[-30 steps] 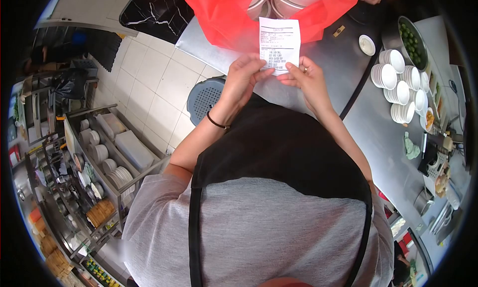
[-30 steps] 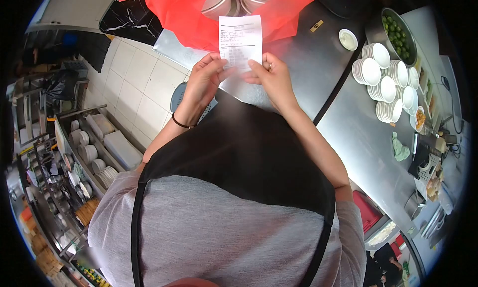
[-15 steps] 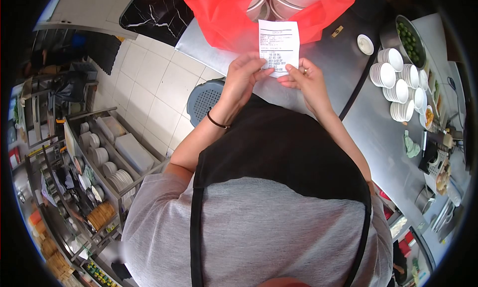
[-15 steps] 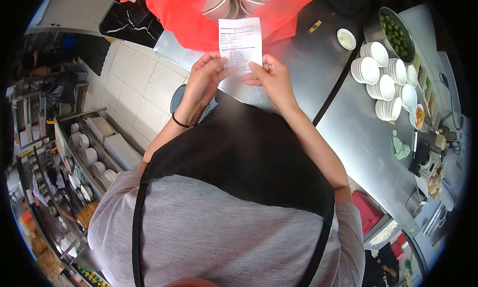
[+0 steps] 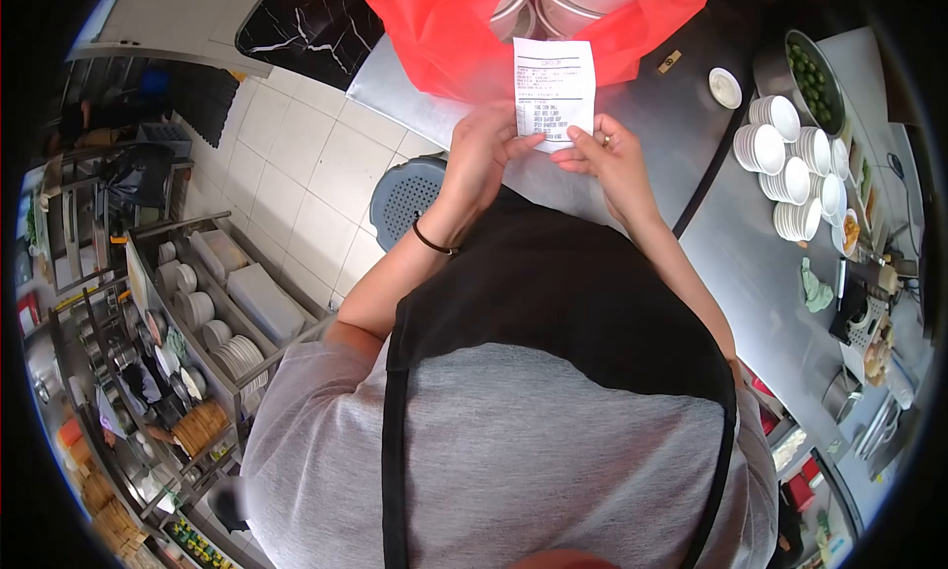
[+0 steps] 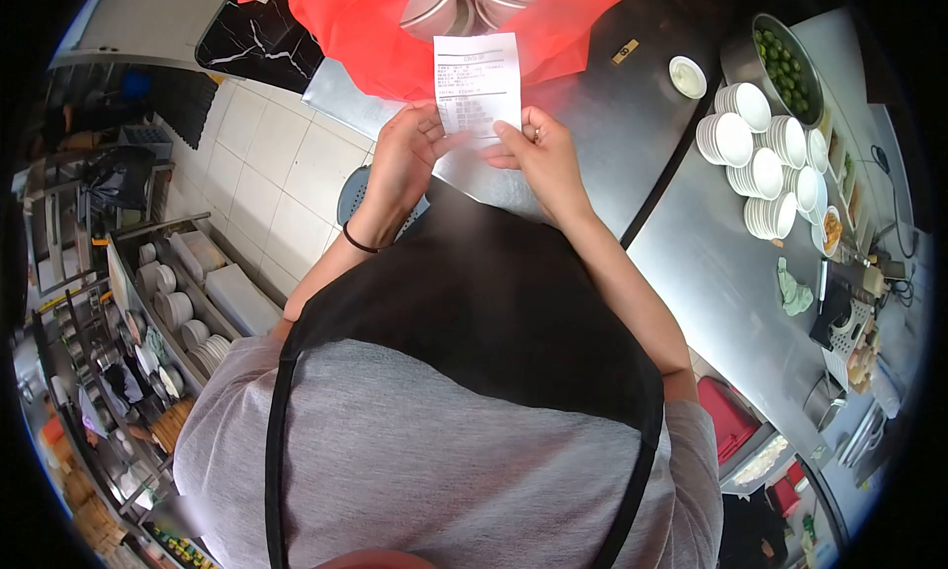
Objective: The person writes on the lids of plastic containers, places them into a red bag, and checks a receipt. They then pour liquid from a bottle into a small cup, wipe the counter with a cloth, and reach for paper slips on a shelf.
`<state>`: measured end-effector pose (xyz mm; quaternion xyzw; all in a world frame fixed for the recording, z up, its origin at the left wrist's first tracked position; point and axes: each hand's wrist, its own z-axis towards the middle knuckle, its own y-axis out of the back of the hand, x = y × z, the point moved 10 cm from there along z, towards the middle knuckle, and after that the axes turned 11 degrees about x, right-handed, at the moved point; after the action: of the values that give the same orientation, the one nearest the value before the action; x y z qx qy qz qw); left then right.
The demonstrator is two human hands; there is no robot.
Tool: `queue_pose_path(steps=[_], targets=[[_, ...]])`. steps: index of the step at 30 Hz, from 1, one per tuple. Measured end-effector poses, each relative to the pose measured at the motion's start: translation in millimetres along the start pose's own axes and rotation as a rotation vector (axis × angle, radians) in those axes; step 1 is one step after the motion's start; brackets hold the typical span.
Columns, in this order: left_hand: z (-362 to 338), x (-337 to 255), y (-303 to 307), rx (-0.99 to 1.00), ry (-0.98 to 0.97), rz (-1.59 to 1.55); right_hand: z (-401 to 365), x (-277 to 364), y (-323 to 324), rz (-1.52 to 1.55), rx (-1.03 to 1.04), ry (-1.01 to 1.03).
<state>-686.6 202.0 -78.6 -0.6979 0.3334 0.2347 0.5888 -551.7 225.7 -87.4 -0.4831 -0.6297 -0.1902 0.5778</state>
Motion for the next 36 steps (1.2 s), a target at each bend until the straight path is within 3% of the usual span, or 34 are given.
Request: queue_pose_path(steps=[8, 10, 11, 13, 14, 15, 17, 20, 23, 36], targets=[[1, -4, 12, -0.062, -0.046, 0.176, -5, 15, 8, -0.156, -0.099, -0.018], [0, -6, 13, -0.058, -0.046, 0.197, -33, 96, 5, -0.781, -0.426, 0.47], [-2, -6, 14, -0.065, -0.036, 0.217, -30, 102, 3, -0.781, -0.429, 0.478], [-3, -5, 12, -0.049, -0.023, 0.251, -31, 129, -36, -1.07, -0.296, 0.81], [-4, -3, 12, -0.047, -0.024, 0.244, -25, 130, -46, -1.121, -0.244, 0.856], [-4, -2, 13, -0.044, -0.024, 0.237, -23, 133, -49, -1.122, -0.252, 0.862], [-4, -3, 12, -0.041, -0.024, 0.242, -3, 127, -52, -1.267, -0.207, 0.641], [-5, -5, 13, -0.026, -0.044, 0.274, 5, 135, -39, -1.428, -0.32, 0.504], [-5, -1, 15, -0.012, -0.046, 0.294, 26, 116, -20, -1.601, -0.307, 0.406], [-5, 3, 13, 0.013, -0.024, 0.294, 19, 135, 4, -1.472, -0.486, 0.344]])
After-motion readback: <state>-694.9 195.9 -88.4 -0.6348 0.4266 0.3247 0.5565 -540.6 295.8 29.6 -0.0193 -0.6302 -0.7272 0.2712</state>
